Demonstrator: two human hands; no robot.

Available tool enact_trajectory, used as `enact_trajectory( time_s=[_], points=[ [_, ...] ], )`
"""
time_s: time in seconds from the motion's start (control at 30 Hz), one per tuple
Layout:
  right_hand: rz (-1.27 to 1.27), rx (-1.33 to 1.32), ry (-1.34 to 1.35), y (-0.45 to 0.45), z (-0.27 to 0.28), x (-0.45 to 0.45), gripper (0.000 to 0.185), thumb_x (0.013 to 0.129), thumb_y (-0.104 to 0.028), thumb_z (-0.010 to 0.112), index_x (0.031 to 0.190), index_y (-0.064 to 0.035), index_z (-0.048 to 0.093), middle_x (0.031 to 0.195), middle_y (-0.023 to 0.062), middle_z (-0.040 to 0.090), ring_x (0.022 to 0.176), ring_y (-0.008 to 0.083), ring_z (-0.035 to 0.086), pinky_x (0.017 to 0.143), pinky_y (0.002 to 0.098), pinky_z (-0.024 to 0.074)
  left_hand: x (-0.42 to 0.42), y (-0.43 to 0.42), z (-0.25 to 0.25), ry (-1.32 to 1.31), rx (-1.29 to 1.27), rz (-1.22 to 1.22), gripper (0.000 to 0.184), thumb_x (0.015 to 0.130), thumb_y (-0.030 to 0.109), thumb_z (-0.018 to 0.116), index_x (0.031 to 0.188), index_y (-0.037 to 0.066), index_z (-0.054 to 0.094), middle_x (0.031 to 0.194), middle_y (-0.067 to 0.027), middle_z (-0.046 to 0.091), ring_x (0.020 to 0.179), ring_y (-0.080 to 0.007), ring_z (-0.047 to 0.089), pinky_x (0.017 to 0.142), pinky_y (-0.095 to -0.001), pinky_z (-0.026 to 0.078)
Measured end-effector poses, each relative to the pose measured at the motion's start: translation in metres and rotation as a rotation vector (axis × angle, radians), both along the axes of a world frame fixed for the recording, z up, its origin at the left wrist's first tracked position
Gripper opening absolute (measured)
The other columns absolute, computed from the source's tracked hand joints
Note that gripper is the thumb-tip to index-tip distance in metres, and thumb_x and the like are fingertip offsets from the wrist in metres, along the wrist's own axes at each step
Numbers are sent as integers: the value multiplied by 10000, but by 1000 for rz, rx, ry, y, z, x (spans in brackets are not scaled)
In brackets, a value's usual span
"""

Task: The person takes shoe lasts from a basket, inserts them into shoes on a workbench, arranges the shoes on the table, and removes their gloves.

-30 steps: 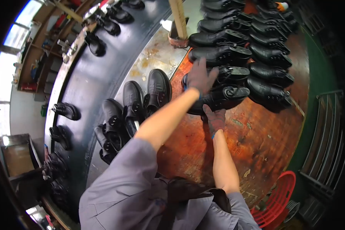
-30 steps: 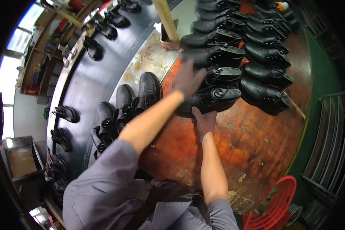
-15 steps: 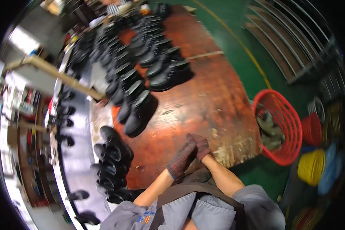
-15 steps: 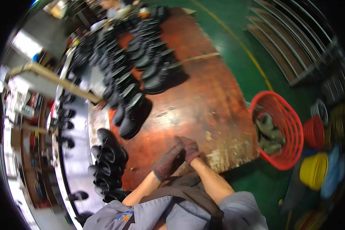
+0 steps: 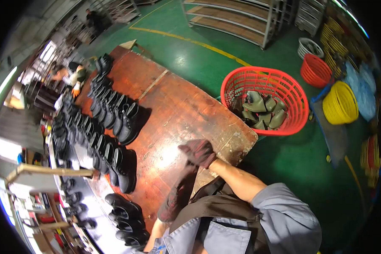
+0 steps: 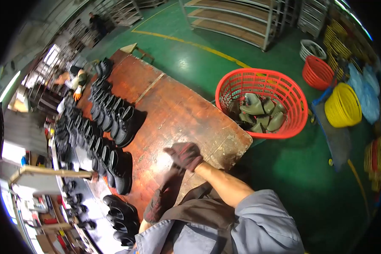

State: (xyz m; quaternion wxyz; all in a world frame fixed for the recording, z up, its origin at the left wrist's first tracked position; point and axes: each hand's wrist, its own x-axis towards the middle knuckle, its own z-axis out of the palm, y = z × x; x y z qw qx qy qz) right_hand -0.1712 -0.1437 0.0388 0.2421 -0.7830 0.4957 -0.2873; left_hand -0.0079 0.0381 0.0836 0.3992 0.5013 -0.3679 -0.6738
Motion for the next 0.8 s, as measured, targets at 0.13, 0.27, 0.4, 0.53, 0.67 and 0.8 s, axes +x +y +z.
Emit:
enact_trajectory(
  time_s=[0.13,0.27,0.4,0.53,0.67,0.8],
  points=[
    [-374,340,-175,-99,-32,-124,361,994,-390,576,991,-62,726,915,155,712,802,265,662,687,433,516,67,64,60,-322,656,27,333,1009,225,664,1217,-34,681,1279,-168,665,1202,-296,629,1034,-389,494],
    [-223,-164,294,-93,-10,-179,378,981,-427,603,868,-76,691,776,162,639,749,330,618,687,441,477,42,40,239,-924,-740,503,508,867,248,728,1277,-23,597,1181,-137,610,962,-258,586,887,-384,484],
    [-134,22,-65,-62,-3,-156,354,1012,-368,606,915,-56,743,742,54,665,697,179,611,678,367,496,29,28,316,-1214,-1722,315,602,836,315,752,1264,-69,574,1175,-177,607,991,-288,581,944,-393,446],
    [-235,231,-55,-36,-22,-149,563,995,-545,551,853,-20,696,709,205,635,671,387,611,649,463,469,22,26,325,-1270,-1749,274,605,830,309,762,1264,-68,574,1174,-177,609,993,-286,584,942,-392,449],
    [-148,24,29,-23,-63,-167,425,1008,-401,591,878,-5,673,678,195,575,604,272,539,613,422,461,21,37,331,-1296,-1764,356,608,824,303,772,1265,-68,575,1172,-176,611,996,-284,586,940,-391,452],
    [-118,71,53,-13,-86,-171,377,996,-353,610,892,6,666,715,220,569,648,297,589,628,442,453,29,55,345,-1294,-1774,495,612,818,297,782,1265,-67,575,1170,-176,613,998,-282,588,938,-390,455]
  ],
)
